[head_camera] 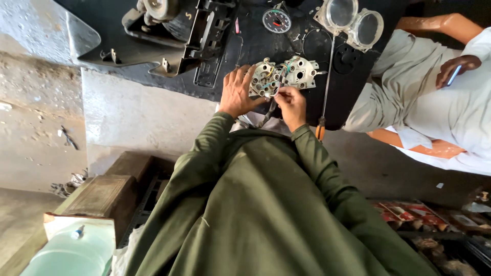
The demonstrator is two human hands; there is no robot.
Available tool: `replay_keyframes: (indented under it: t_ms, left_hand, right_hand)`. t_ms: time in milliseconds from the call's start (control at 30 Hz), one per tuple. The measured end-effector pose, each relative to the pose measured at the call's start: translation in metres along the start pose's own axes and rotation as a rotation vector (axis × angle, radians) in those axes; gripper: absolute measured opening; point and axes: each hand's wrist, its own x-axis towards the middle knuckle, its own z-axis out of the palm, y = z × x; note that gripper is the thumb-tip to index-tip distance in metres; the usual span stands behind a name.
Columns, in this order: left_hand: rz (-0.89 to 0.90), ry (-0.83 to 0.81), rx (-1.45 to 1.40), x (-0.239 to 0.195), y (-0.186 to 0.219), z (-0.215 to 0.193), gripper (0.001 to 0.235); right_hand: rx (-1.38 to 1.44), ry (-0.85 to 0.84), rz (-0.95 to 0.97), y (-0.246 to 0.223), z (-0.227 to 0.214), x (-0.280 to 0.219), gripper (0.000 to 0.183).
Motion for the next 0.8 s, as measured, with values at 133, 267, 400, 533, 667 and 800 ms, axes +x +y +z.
replay_keyframes:
  t_ms: [133,267,400,533,667,800]
  left_hand:
    - [-0.007,-0.032,0.031,-0.001,0.002,-0.001,0.109]
    - [0.029,-0.036,0.034,-0.002,0.005,0.001,0.103]
    - [0.146,0.000,0.016,-0.004,0.015,-0.005,0.079]
    - [0.217,-0.027,-0.020,-0.006,0.027,-0.016,0.060]
    - [0.300,-0.033,0.013,-0.001,0.033,-0.012,0.037]
    - [0.371,-0.002,0.089,0.001,0.036,-0.008,0.026]
  right_hand:
    - [-0.332,0.046,-0.241,-0.033,0.014,-0.008,0.032]
    - [-0.210,0.042,-0.134,-0.042,0.018,-0.008,0.033]
    - [-0.037,0.070,0.196,-0.024,0.009,0.003,0.019]
    - [0.087,0.035,0.195,-0.041,-0.005,-0.001,0.017]
    - [0.100,0.048,0.240,-0.050,-0.020,0.001,0.019]
    - [0.234,-0.083,0.476,-0.068,-0.033,0.006,0.011]
